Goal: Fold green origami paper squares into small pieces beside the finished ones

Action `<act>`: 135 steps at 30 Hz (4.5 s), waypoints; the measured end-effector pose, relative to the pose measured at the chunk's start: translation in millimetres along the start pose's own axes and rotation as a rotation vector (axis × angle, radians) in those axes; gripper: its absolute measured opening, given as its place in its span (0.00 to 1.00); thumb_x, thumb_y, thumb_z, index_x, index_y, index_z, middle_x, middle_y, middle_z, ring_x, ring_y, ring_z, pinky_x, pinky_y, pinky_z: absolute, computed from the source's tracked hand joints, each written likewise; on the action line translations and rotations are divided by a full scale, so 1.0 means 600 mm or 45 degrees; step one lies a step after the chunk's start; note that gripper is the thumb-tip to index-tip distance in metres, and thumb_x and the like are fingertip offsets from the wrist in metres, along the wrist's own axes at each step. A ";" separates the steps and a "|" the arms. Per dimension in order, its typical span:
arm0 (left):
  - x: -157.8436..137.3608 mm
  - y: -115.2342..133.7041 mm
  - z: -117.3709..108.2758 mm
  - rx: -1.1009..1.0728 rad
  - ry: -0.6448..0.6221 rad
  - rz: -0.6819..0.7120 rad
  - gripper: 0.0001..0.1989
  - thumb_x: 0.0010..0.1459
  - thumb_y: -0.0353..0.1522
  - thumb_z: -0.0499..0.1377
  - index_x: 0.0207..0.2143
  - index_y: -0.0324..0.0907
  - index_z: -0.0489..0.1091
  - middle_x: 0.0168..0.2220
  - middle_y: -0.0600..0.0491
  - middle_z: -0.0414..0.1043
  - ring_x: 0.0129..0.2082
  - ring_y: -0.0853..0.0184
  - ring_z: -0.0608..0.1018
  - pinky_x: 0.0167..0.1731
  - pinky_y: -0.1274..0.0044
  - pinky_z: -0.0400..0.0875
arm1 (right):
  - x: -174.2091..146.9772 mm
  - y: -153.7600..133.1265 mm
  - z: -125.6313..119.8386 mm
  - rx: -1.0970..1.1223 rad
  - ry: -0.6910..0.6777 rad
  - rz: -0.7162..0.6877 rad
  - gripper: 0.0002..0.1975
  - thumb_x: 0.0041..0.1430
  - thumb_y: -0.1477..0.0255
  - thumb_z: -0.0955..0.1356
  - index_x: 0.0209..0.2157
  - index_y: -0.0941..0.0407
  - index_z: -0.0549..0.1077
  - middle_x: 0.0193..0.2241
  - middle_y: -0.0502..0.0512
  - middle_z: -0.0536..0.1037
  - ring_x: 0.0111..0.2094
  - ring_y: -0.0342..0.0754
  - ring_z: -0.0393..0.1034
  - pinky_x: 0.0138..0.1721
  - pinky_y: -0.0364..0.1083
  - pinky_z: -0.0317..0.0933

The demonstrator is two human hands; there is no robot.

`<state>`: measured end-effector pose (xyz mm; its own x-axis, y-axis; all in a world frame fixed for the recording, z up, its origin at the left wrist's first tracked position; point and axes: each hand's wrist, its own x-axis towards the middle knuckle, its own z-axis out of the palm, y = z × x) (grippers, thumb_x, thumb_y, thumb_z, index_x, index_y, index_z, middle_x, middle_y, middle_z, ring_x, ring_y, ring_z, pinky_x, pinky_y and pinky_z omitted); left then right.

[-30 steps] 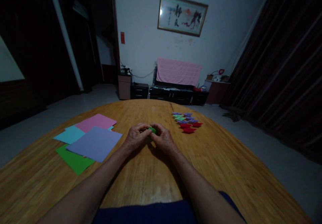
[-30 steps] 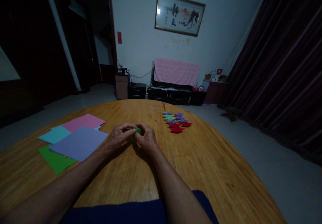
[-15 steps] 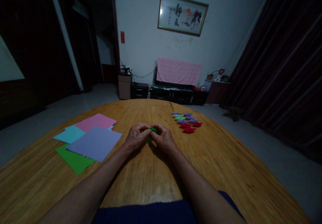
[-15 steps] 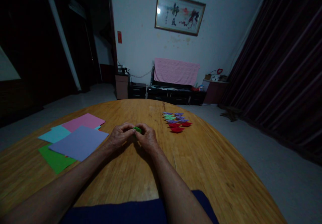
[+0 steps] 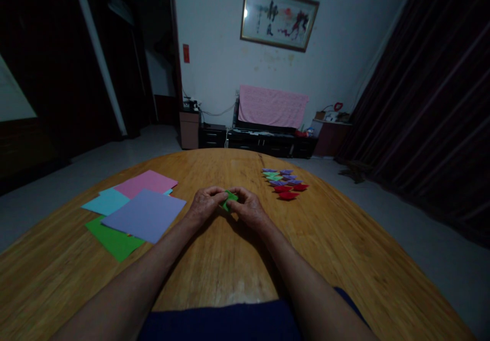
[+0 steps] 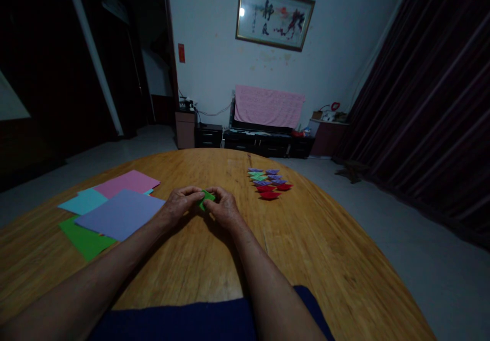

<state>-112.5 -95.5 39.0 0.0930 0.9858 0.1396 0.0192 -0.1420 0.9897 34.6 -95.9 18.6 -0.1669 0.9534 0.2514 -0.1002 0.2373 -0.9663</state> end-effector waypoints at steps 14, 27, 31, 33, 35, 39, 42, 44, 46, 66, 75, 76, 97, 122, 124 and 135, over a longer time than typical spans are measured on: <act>0.020 -0.019 -0.011 -0.191 0.071 -0.239 0.10 0.40 0.36 0.63 0.25 0.37 0.71 0.17 0.57 0.68 0.15 0.72 0.68 0.14 0.81 0.58 | -0.009 -0.020 -0.003 0.129 -0.125 0.267 0.15 0.49 0.63 0.72 0.35 0.58 0.73 0.23 0.49 0.72 0.23 0.40 0.65 0.25 0.40 0.58; 0.016 -0.012 -0.010 -0.056 0.084 -0.409 0.07 0.41 0.32 0.61 0.18 0.40 0.64 0.11 0.60 0.59 0.09 0.76 0.60 0.13 0.80 0.49 | -0.012 -0.028 0.010 0.221 -0.069 0.481 0.15 0.47 0.74 0.73 0.39 0.57 0.71 0.20 0.49 0.74 0.19 0.41 0.66 0.20 0.39 0.60; 0.013 -0.005 -0.007 -0.052 0.083 -0.438 0.07 0.41 0.32 0.60 0.17 0.41 0.64 0.11 0.60 0.59 0.09 0.75 0.60 0.12 0.80 0.50 | -0.014 -0.028 0.014 0.285 -0.047 0.540 0.13 0.49 0.76 0.71 0.38 0.58 0.71 0.17 0.47 0.71 0.17 0.39 0.62 0.18 0.38 0.58; 0.013 -0.004 -0.008 -0.032 0.087 -0.447 0.07 0.41 0.31 0.59 0.17 0.40 0.64 0.11 0.59 0.60 0.09 0.76 0.60 0.13 0.80 0.50 | -0.016 -0.027 0.013 0.345 -0.109 0.533 0.10 0.51 0.74 0.71 0.36 0.58 0.71 0.19 0.48 0.72 0.18 0.39 0.63 0.19 0.37 0.58; 0.013 -0.004 -0.008 -0.023 0.080 -0.459 0.07 0.41 0.31 0.59 0.16 0.40 0.64 0.11 0.58 0.61 0.10 0.76 0.61 0.13 0.81 0.51 | -0.018 -0.027 0.012 0.378 -0.170 0.519 0.10 0.51 0.72 0.71 0.36 0.58 0.71 0.22 0.50 0.73 0.20 0.39 0.65 0.20 0.37 0.59; 0.013 -0.001 -0.007 -0.024 0.085 -0.476 0.07 0.41 0.31 0.60 0.16 0.40 0.65 0.11 0.58 0.61 0.09 0.75 0.61 0.13 0.81 0.50 | -0.021 -0.028 0.008 0.349 -0.151 0.506 0.18 0.48 0.74 0.73 0.42 0.58 0.69 0.23 0.49 0.75 0.21 0.39 0.66 0.23 0.39 0.62; 0.011 0.005 -0.005 -0.038 0.076 -0.497 0.06 0.42 0.31 0.59 0.17 0.40 0.65 0.10 0.57 0.62 0.09 0.75 0.61 0.12 0.81 0.50 | -0.019 -0.024 0.009 0.303 -0.129 0.519 0.21 0.47 0.74 0.73 0.43 0.57 0.67 0.21 0.48 0.74 0.18 0.39 0.64 0.21 0.39 0.59; 0.009 0.007 -0.004 -0.058 0.060 -0.503 0.06 0.42 0.31 0.59 0.16 0.40 0.65 0.10 0.56 0.63 0.09 0.75 0.61 0.12 0.81 0.49 | -0.018 -0.020 0.010 0.301 -0.136 0.502 0.21 0.46 0.74 0.73 0.43 0.56 0.67 0.21 0.47 0.74 0.18 0.38 0.63 0.20 0.38 0.57; 0.009 0.006 -0.004 -0.071 0.046 -0.487 0.07 0.41 0.32 0.59 0.17 0.40 0.65 0.11 0.57 0.63 0.09 0.75 0.61 0.12 0.81 0.49 | -0.017 -0.018 0.008 0.313 -0.145 0.482 0.21 0.46 0.73 0.74 0.43 0.56 0.67 0.22 0.47 0.73 0.18 0.38 0.63 0.20 0.38 0.56; 0.016 0.004 -0.018 -0.104 -0.096 -0.605 0.07 0.42 0.31 0.61 0.18 0.39 0.65 0.11 0.60 0.57 0.10 0.76 0.58 0.13 0.80 0.49 | -0.019 -0.020 -0.022 0.054 -0.370 0.189 0.14 0.47 0.66 0.76 0.37 0.52 0.78 0.39 0.55 0.77 0.40 0.50 0.72 0.38 0.47 0.65; 0.012 -0.009 -0.017 0.273 -0.104 -0.487 0.11 0.47 0.37 0.60 0.19 0.40 0.66 0.11 0.60 0.58 0.11 0.76 0.58 0.14 0.80 0.46 | -0.008 -0.003 -0.027 -0.512 -0.278 -0.275 0.06 0.57 0.71 0.68 0.32 0.54 0.79 0.35 0.55 0.77 0.38 0.48 0.72 0.41 0.47 0.64; 0.011 -0.010 -0.018 0.326 -0.098 -0.472 0.12 0.48 0.38 0.59 0.19 0.40 0.65 0.11 0.60 0.57 0.11 0.76 0.57 0.14 0.79 0.46 | -0.011 -0.004 -0.026 -0.599 -0.243 -0.334 0.07 0.58 0.72 0.67 0.32 0.54 0.78 0.35 0.54 0.77 0.38 0.47 0.72 0.41 0.46 0.64; -0.026 0.018 -0.041 1.057 -0.409 -0.054 0.11 0.47 0.28 0.57 0.32 0.37 0.78 0.23 0.53 0.72 0.25 0.70 0.70 0.24 0.79 0.58 | -0.062 0.010 -0.011 -1.254 -0.208 -0.676 0.10 0.53 0.81 0.64 0.34 0.56 0.76 0.37 0.56 0.77 0.40 0.48 0.69 0.44 0.45 0.62; -0.066 0.016 -0.028 1.197 -0.166 -0.022 0.14 0.56 0.35 0.55 0.26 0.37 0.76 0.22 0.51 0.71 0.25 0.68 0.70 0.26 0.77 0.56 | -0.060 -0.010 -0.003 -1.399 -0.173 -0.419 0.11 0.62 0.74 0.65 0.26 0.58 0.74 0.28 0.52 0.71 0.33 0.44 0.64 0.37 0.43 0.56; -0.065 0.021 -0.026 1.238 -0.140 -0.073 0.14 0.56 0.36 0.55 0.26 0.37 0.76 0.22 0.51 0.72 0.25 0.68 0.70 0.26 0.77 0.56 | -0.058 -0.010 -0.001 -1.429 -0.167 -0.380 0.11 0.62 0.74 0.65 0.26 0.58 0.74 0.28 0.53 0.71 0.33 0.45 0.64 0.37 0.43 0.56; -0.049 0.024 -0.024 1.386 -0.209 -0.158 0.15 0.56 0.36 0.54 0.21 0.38 0.72 0.20 0.50 0.68 0.24 0.67 0.70 0.25 0.76 0.55 | -0.055 -0.017 0.003 -1.505 -0.160 -0.305 0.11 0.62 0.72 0.65 0.28 0.57 0.75 0.29 0.55 0.73 0.33 0.46 0.65 0.36 0.43 0.55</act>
<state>-129.6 -125.1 50.0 0.1591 0.9863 -0.0443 0.8951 -0.1252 0.4280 39.1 -130.1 20.5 -0.3675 0.8529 0.3708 0.8046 0.4915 -0.3331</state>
